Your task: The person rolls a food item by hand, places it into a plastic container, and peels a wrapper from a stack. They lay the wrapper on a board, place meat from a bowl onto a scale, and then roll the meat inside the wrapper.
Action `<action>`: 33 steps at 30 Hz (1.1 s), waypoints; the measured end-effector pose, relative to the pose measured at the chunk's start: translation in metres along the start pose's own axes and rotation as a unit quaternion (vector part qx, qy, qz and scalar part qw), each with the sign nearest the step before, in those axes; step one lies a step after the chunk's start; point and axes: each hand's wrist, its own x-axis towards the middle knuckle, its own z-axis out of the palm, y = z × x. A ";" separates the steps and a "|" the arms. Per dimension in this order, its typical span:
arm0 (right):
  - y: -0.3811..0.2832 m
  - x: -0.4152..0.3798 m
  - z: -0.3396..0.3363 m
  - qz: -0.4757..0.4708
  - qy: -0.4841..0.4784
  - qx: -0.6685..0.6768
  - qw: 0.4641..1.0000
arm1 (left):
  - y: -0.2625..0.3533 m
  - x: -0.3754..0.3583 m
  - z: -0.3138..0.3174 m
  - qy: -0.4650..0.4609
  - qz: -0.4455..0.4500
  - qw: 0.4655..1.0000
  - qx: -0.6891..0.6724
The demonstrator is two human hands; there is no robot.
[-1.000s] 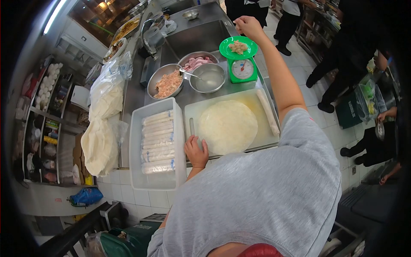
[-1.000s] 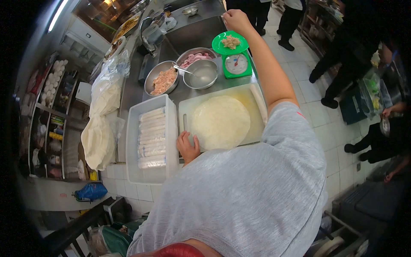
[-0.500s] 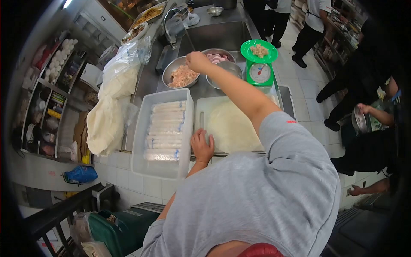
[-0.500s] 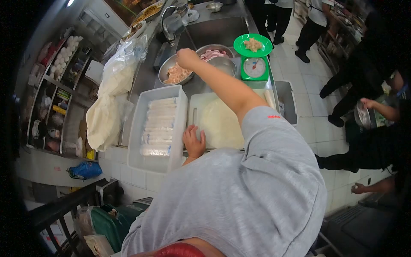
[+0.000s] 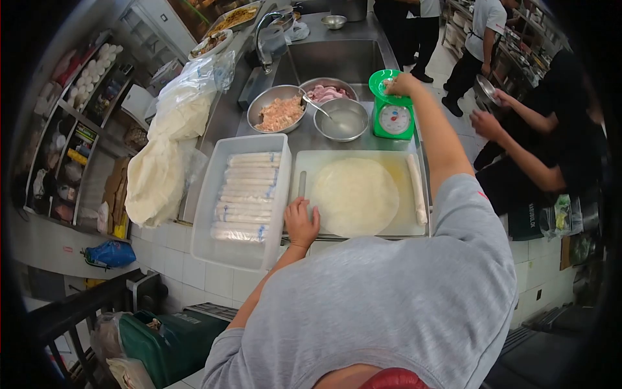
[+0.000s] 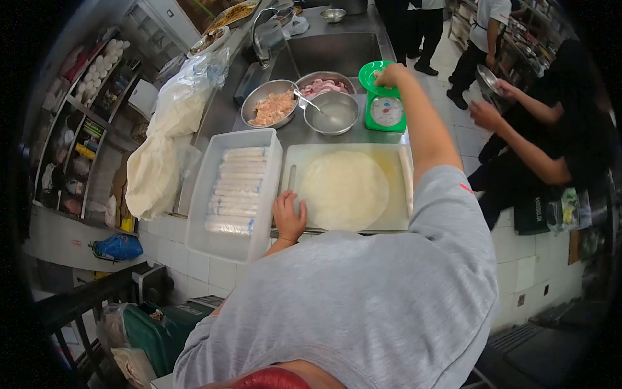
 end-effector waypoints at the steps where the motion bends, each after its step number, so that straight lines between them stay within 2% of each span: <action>1: 0.003 0.011 0.018 0.002 0.015 0.025 1.000 | 0.000 0.001 0.000 0.001 0.000 1.000 0.002; 2: 0.005 0.018 0.029 0.004 0.029 0.050 0.998 | 0.000 0.002 0.000 0.000 -0.002 1.000 0.002; 3: 0.005 0.018 0.036 -0.004 0.099 0.080 0.992 | 0.000 0.002 0.000 -0.001 -0.004 1.000 0.002; 6: 0.012 0.031 0.033 -0.044 0.035 0.139 0.989 | 0.001 -0.001 0.000 -0.009 -0.007 1.000 0.000; 7: 0.010 0.021 0.026 -0.052 0.102 0.255 0.960 | 0.000 0.000 0.000 -0.011 -0.006 1.000 -0.001; 9: -0.003 -0.017 -0.015 -0.097 0.124 0.432 0.888 | -0.002 0.000 0.001 -0.012 -0.007 1.000 0.002; 10: -0.012 -0.047 -0.041 -0.146 0.148 0.463 0.862 | -0.001 -0.002 0.002 -0.013 -0.010 1.000 0.003; 12: -0.023 -0.089 -0.064 -0.181 0.238 0.498 0.814 | -0.002 -0.002 0.003 -0.005 -0.005 1.000 0.004; 14: -0.039 -0.127 -0.068 -0.184 0.319 0.446 0.816 | -0.001 -0.002 0.003 -0.003 -0.005 1.000 0.002; 17: -0.071 -0.185 -0.034 -0.298 0.247 0.489 0.782 | 0.002 -0.001 -0.002 -0.003 -0.010 1.000 -0.009; 19: -0.088 -0.198 0.034 -0.313 0.333 0.374 0.807 | 0.001 0.001 -0.002 0.002 -0.006 1.000 -0.025; 21: -0.106 -0.237 0.088 -0.359 0.294 0.303 0.832 | -0.006 0.000 0.001 -0.013 -0.027 0.997 -0.068; 22: -0.099 -0.242 0.126 -0.374 0.141 0.254 0.881 | -0.009 0.000 0.003 -0.020 -0.037 0.995 -0.091; 23: -0.092 -0.246 0.152 -0.379 -0.014 0.196 0.904 | -0.012 0.000 0.004 -0.052 -0.080 0.987 -0.131; 25: -0.091 -0.262 0.155 -0.345 0.099 0.231 0.904 | -0.013 0.008 0.001 -0.115 -0.163 0.957 -0.209; 27: -0.092 -0.267 0.150 -0.326 0.195 0.233 0.895 | 0.002 0.023 -0.004 -0.129 -0.133 0.962 -0.203; 28: -0.092 -0.265 0.162 -0.342 0.196 0.201 0.897 | 0.014 0.031 -0.007 -0.138 -0.118 0.963 -0.200; 31: -0.089 -0.262 0.192 -0.374 0.170 0.139 0.901 | 0.040 0.050 0.008 -0.125 0.049 0.970 -0.203; 33: -0.088 -0.261 0.185 -0.379 0.120 0.139 0.907 | 0.042 0.054 0.025 -0.162 0.073 0.965 -0.193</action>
